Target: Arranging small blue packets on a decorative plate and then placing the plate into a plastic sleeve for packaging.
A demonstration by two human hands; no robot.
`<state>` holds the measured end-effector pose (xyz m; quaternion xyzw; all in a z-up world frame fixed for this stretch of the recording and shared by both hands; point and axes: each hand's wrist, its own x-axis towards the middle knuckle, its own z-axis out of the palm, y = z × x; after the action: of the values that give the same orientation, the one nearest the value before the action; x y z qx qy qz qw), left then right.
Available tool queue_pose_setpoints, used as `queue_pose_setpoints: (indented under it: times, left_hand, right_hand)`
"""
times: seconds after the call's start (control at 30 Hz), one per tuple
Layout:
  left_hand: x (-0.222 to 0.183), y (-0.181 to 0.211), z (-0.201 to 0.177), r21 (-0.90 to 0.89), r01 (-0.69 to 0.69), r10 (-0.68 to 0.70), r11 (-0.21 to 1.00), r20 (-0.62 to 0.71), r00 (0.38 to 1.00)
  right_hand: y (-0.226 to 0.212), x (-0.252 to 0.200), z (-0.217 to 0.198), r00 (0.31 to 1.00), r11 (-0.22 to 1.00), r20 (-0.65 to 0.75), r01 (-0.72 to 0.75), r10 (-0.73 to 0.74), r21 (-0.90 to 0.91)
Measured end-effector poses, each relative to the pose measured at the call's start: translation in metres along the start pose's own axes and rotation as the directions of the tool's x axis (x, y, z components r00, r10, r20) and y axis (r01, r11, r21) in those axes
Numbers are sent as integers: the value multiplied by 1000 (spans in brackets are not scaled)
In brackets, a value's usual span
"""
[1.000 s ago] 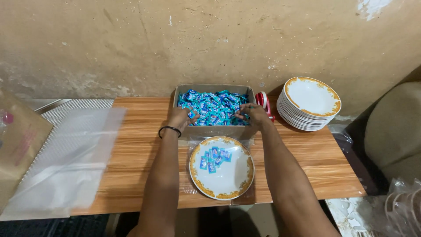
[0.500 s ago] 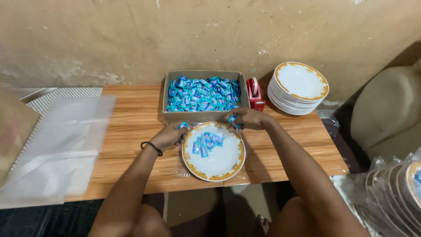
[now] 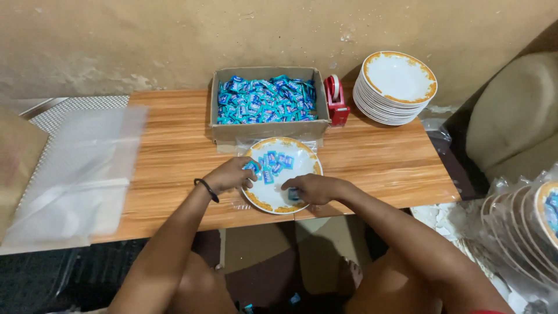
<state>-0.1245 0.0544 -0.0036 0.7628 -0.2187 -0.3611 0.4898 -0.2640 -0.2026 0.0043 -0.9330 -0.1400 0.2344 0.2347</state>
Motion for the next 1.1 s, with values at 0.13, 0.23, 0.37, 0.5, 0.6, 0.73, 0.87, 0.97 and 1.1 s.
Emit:
queue_pose_setpoints:
  times: [0.13,0.23,0.37,0.5,0.6,0.73,0.87,0.97,1.1]
  left_hand:
    - [10,-5,8,175,14,-27,984,76,997]
    - [14,-8,16,338,6,-54,941,134,990]
    - [13,-11,31,525,-49,-59,850,188,980]
    - [-11,19,50,697,-122,-13,707,186,982]
    - [-22,31,50,692,-87,-20,717,145,989]
    - [-16,30,44,670,-149,28,727,188,982]
    - [-21,37,37,656,-164,71,736,166,984]
    - [-31,47,33,633,-171,108,755,138,985]
    - [-43,58,26,612,-147,126,777,77,989]
  right_hand:
    - [-32,-10,-9,996,999,84,-15,18,-42]
    - [-33,-7,-7,988,995,120,-87,92,-48]
    - [-26,2,2,993,988,112,-19,36,-152]
    - [14,29,30,990,909,-43,-140,134,-394]
    - [8,25,26,990,955,-33,-142,138,-261]
    - [-36,-4,9,998,952,3,-52,55,-301]
    - [-76,-21,3,997,981,36,77,-72,-176]
    - [-79,-14,9,998,964,64,2,15,-265]
    - [-61,8,16,964,868,-37,-253,263,-428]
